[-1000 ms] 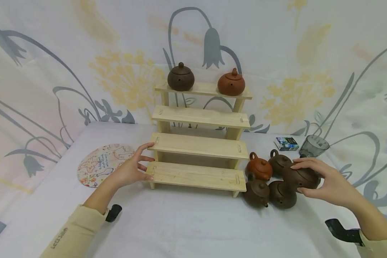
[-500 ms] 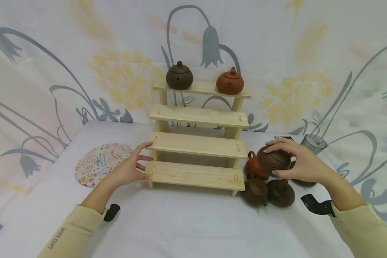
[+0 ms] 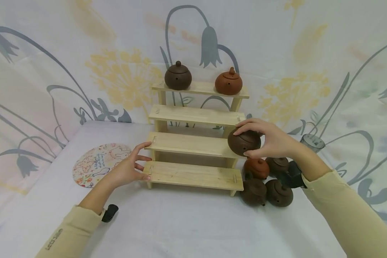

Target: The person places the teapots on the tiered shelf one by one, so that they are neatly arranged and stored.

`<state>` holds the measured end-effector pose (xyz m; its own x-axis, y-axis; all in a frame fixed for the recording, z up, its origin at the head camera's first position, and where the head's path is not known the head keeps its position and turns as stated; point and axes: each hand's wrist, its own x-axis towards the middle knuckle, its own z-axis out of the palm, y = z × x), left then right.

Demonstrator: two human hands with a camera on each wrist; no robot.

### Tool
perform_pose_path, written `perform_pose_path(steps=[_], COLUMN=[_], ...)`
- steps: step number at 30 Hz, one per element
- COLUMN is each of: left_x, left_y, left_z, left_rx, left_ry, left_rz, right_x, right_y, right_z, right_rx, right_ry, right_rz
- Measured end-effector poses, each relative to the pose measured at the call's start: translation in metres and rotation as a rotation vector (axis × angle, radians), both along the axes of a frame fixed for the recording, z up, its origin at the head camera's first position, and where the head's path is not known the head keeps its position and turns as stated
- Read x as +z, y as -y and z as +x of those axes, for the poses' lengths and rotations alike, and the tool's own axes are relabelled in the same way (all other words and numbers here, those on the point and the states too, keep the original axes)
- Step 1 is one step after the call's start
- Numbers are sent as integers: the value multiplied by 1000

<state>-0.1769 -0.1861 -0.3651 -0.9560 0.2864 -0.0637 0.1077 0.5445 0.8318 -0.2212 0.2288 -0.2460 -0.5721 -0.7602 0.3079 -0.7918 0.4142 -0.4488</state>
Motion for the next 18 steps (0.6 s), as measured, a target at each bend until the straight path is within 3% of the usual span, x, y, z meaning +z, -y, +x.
perform_pose_path(steps=[10, 18], left_x=[-2, -2], left_y=[5, 4], left_z=[0, 0], left_rx=[-15, -28], left_ry=[-17, -18], left_rz=[28, 41], right_x=[18, 22], right_y=[55, 93], right_z=[-26, -47], right_rx=[93, 119], right_ry=[-22, -7], right_rz=[-3, -18])
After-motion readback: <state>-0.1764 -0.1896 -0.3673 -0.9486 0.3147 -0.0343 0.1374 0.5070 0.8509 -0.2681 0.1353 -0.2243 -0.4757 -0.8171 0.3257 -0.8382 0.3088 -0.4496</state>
